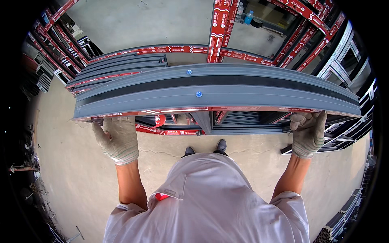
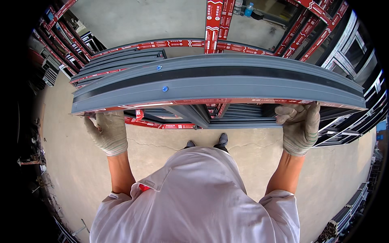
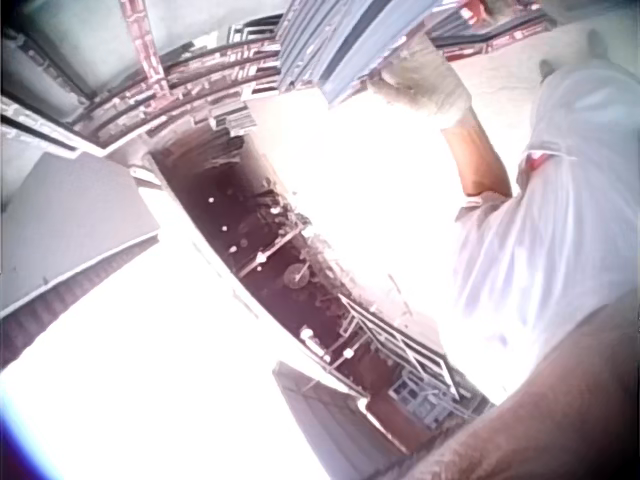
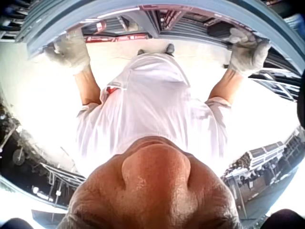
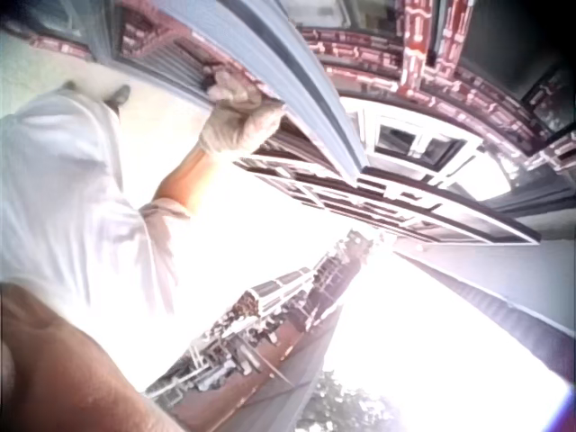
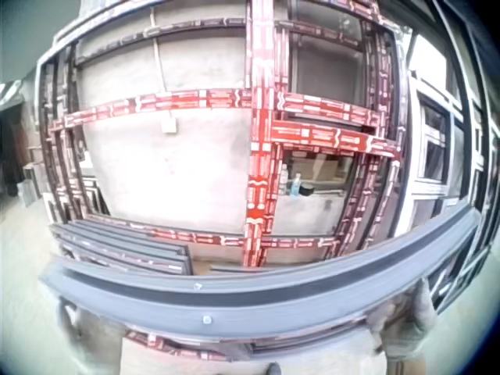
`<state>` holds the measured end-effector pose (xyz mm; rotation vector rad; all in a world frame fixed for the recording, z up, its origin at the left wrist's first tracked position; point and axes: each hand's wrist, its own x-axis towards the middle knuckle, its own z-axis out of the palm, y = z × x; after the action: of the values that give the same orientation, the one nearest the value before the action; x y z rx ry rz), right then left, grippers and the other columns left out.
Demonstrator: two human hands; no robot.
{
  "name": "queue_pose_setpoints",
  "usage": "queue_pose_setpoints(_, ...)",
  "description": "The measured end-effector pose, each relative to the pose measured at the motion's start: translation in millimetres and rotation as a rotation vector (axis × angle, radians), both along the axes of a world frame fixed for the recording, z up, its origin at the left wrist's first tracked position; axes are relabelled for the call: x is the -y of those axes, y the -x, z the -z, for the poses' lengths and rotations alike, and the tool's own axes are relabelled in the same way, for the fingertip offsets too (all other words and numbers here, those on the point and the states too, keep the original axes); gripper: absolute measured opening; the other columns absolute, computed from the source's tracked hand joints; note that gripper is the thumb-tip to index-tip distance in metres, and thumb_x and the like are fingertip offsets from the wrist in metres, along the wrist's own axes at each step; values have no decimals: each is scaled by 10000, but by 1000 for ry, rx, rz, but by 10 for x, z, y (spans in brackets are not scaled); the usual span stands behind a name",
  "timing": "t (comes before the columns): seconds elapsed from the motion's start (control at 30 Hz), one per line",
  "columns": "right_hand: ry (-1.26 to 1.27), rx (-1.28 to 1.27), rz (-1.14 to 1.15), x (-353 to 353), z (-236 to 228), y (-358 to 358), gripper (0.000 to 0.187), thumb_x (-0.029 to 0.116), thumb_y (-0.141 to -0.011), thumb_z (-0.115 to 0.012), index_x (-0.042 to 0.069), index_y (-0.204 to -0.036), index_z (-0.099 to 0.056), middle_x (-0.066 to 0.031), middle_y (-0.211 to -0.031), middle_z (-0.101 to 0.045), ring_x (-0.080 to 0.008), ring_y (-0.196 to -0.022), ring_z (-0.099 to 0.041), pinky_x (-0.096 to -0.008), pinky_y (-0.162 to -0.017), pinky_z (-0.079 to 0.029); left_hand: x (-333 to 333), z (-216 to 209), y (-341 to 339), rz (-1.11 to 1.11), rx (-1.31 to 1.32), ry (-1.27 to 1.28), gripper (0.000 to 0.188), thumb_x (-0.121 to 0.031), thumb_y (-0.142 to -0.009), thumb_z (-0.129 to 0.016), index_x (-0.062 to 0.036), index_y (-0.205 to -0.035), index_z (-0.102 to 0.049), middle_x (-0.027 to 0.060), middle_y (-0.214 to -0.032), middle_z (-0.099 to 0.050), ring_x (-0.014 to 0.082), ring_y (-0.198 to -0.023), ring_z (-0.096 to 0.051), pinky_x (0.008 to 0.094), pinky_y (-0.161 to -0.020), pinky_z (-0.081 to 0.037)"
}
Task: The person picks up long metal window frame profiles and stacks them on a rack. They then move to another rack and stack assembled window frames upright, aligning them in a row.
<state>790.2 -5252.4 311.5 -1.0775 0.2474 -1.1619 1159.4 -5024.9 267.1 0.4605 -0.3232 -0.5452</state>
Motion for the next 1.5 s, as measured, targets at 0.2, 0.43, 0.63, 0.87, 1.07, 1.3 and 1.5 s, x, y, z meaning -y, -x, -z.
queue_pose_setpoints(0.2,104,28,-79,-198,-598,-1042,553,392,-1007,-445,-69,-1312,-432,-330,-1059,-629,-354,-864,-703,-304,-556,-615,-308,-427,-466,-165,283,-12,640,-516,-893,-611,-108,-1364,-468,98,-1346,-537,271,-1285,-457,564,-1097,-321)
queue_pose_setpoints(0.43,46,-51,-233,-425,-766,-1719,606,480,-963,-507,-79,-1198,-526,-293,-968,-664,-322,-824,-712,-289,-546,-618,-250,-155,-560,-386,603,-487,829,-675,-836,-578,-103,-1408,-400,79,-1417,-447,257,-1322,-402,446,-1127,-259)
queue_pose_setpoints(0.63,104,-237,-206,-453,-870,-2327,696,581,-891,-565,-80,-1108,-589,-246,-925,-684,-280,-763,-720,-246,-501,-588,-177,-313,-820,-344,499,-449,849,-694,-807,-597,-106,-1395,-424,79,-1425,-436,231,-1342,-369,421,-1126,-286)
queue_pose_setpoints(0.87,234,-179,-303,-25,-809,-2542,647,535,-949,-500,-65,-1189,-548,-283,-984,-663,-295,-837,-713,-282,-551,-602,157,-546,-852,-551,308,-291,687,-609,-799,-676,-89,-1231,-552,89,-1206,-603,213,-1133,-562,355,-1032,-436)
queue_pose_setpoints(1.07,985,-249,54,515,-830,-2403,323,289,-930,-571,-13,-1010,-651,-131,-883,-694,-207,-722,-699,-298,-562,-579,351,-989,-859,-731,544,-336,674,-578,-808,-683,-47,-1205,-560,136,-1161,-643,260,-1072,-632,420,-926,-540)
queue_pose_setpoints(1.3,395,95,-498,614,-1444,-2825,546,463,-943,-510,-48,-1118,-585,-221,-946,-673,-263,-803,-705,-315,-599,-599,391,-2087,-1013,-841,517,-405,620,-513,-881,-621,-18,-1250,-567,143,-1214,-629,292,-1127,-597,444,-996,-479)
queue_pose_setpoints(1.5,297,146,-706,842,-2058,-2953,711,606,-930,-476,-73,-1121,-568,-228,-916,-666,-273,-812,-710,-323,-623,-605,494,-2662,-1066,-718,560,-311,773,-570,-840,-645,-23,-1357,-468,171,-1282,-578,277,-1139,-592,369,-1008,-493)
